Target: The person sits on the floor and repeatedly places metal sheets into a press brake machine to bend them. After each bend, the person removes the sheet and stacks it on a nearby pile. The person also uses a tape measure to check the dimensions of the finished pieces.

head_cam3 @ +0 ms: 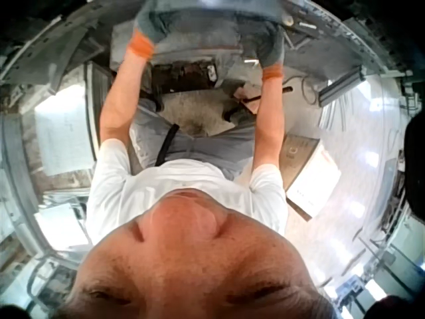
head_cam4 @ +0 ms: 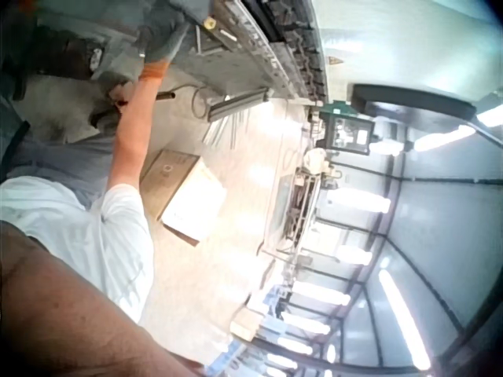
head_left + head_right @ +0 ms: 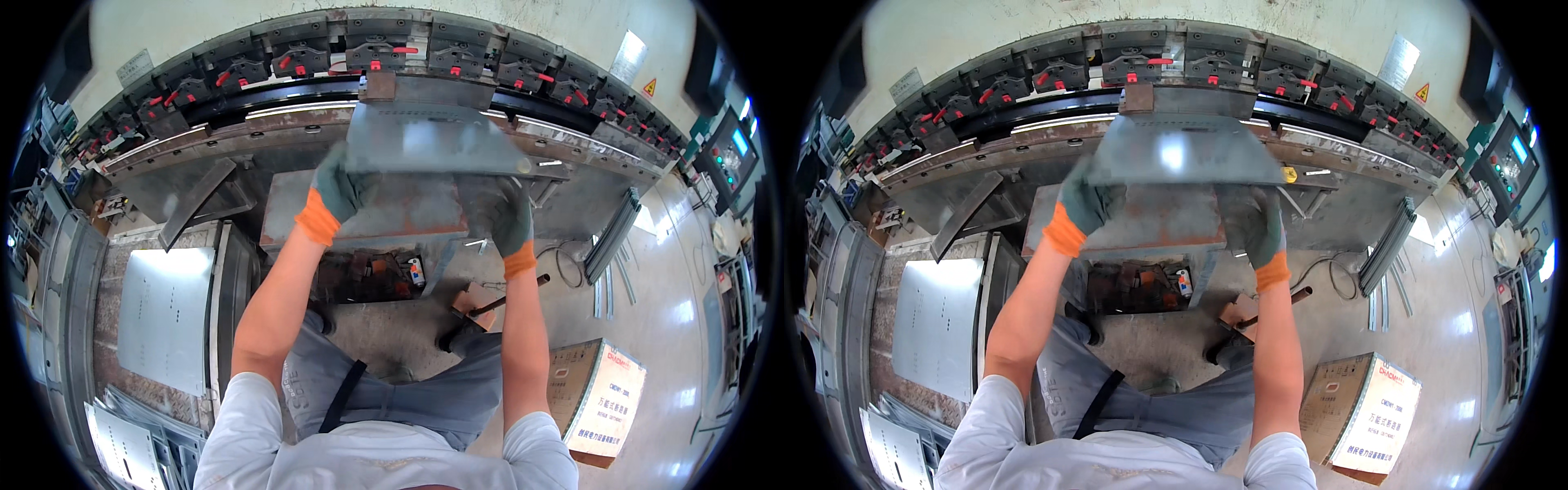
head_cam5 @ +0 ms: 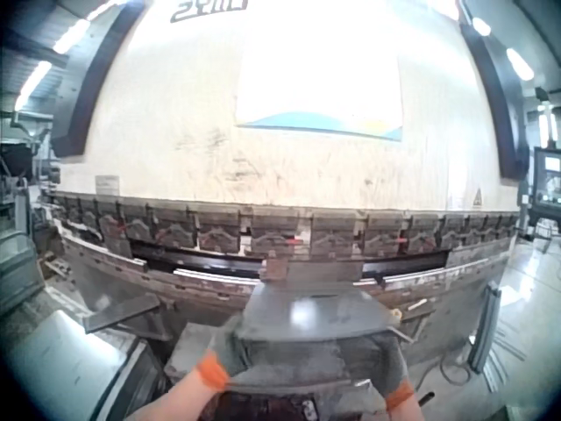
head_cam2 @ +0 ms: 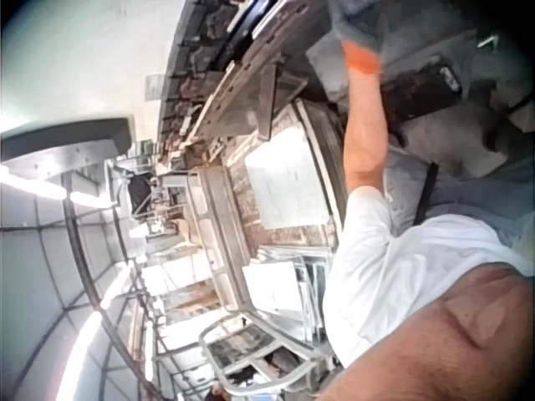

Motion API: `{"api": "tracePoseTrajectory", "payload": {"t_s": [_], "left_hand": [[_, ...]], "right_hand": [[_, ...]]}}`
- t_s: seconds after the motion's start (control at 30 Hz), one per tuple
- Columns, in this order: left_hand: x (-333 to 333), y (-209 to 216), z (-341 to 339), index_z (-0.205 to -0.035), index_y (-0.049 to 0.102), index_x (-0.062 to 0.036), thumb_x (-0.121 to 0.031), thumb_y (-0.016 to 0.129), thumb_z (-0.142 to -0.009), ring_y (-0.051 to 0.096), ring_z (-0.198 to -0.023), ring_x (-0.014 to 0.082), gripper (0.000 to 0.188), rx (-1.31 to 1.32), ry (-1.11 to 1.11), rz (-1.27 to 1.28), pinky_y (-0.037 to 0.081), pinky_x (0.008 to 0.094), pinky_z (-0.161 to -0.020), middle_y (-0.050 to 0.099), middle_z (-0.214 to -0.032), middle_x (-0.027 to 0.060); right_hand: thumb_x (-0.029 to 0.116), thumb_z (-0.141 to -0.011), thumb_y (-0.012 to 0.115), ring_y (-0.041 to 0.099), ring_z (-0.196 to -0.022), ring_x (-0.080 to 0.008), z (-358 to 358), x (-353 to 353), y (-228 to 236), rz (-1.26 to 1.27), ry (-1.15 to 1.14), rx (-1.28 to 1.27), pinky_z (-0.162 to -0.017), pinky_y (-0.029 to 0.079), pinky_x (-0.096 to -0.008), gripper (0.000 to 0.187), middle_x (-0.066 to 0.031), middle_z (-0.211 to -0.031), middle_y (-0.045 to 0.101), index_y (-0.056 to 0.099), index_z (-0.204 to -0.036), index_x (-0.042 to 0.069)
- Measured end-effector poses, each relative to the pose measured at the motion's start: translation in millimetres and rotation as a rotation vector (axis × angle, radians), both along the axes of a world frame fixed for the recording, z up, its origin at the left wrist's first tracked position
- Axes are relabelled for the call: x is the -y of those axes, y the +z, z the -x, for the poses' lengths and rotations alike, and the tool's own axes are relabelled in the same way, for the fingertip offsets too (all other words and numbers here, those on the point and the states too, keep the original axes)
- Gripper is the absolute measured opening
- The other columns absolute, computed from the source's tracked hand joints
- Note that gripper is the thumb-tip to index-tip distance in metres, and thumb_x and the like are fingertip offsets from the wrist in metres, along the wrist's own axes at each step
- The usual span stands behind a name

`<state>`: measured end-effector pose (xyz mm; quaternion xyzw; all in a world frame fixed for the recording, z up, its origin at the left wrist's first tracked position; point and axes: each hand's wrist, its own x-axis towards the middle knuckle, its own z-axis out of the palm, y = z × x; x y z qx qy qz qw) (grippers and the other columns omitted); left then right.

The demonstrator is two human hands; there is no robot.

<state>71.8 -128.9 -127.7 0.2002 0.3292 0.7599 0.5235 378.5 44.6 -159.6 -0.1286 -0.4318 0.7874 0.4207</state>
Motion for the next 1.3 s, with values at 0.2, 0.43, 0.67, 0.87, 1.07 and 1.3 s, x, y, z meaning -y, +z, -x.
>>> {"api": "tracePoseTrajectory", "payload": {"t_s": [0.2, 0.43, 0.67, 0.87, 1.07, 1.3], "left_hand": [[-26, 95, 0, -0.140, 0.043, 0.0068, -0.074, 0.048, -0.088, 0.054, -0.124, 0.0349, 0.096, 0.042, -0.097, -0.148, 0.047, 0.0478, -0.104, 0.049, -0.142, 0.0223], [-74, 140, 11, -0.138, 0.042, 0.0089, -0.077, 0.046, -0.086, 0.055, -0.124, 0.0399, 0.100, 0.054, -0.053, -0.037, 0.046, 0.0515, -0.104, 0.052, -0.138, 0.0272], [-89, 129, 41, -0.134, 0.043, 0.0096, -0.057, 0.031, -0.099, 0.057, -0.119, 0.0455, 0.076, 0.072, -0.056, -0.068, 0.049, 0.0514, -0.101, 0.053, -0.134, 0.0306], [-83, 124, 46, -0.134, 0.044, 0.0074, -0.052, 0.032, -0.100, 0.057, -0.121, 0.0427, 0.069, -0.089, -0.030, -0.031, 0.048, 0.0529, -0.103, 0.053, -0.135, 0.0307], [-84, 123, 45, -0.119, 0.056, 0.0022, -0.042, 0.043, -0.095, 0.064, -0.111, 0.0403, 0.052, -0.028, -0.015, 0.003, 0.052, 0.0543, -0.095, 0.061, -0.125, 0.0261], [-83, 121, 47, -0.118, 0.056, 0.0013, -0.040, 0.046, -0.093, 0.065, -0.108, 0.0394, 0.049, -0.038, -0.018, 0.011, 0.053, 0.0523, -0.093, 0.062, -0.123, 0.0248]], "right_hand": [[0.055, -0.100, 0.046, 0.068, -0.094, -0.0257, -75, 16, -100, 0.115, 0.110, 0.105, -0.078, 0.055, -0.0374, 0.064, -0.0161, -0.117, 0.067, 0.045, -0.143, 0.008], [0.046, -0.099, 0.054, 0.068, -0.093, -0.0294, -141, 109, -291, 0.704, 0.154, -0.019, -0.078, 0.056, -0.0429, 0.047, -0.0141, -0.110, 0.068, 0.056, -0.128, 0.010], [0.036, -0.096, 0.062, 0.068, -0.091, -0.0355, -133, 109, -318, 0.729, 0.043, 0.429, -0.079, 0.056, -0.0490, 0.035, -0.0178, -0.103, 0.069, 0.061, -0.122, 0.013], [0.030, -0.095, 0.064, 0.068, -0.089, -0.0396, -126, 109, -316, 0.744, -0.063, 0.405, -0.077, 0.056, -0.0518, 0.031, -0.0197, -0.100, 0.069, 0.063, -0.119, 0.011], [0.032, -0.095, 0.063, 0.067, -0.088, -0.0395, -126, 113, -314, 0.700, -0.031, 0.455, -0.074, 0.055, -0.0505, 0.030, -0.0208, -0.100, 0.068, 0.062, -0.115, 0.010], [0.024, -0.094, 0.066, 0.070, -0.081, -0.0390, -127, 114, -313, 0.716, -0.078, 0.452, -0.070, 0.058, -0.0513, 0.025, -0.0207, -0.097, 0.071, 0.065, -0.115, 0.010]]}}
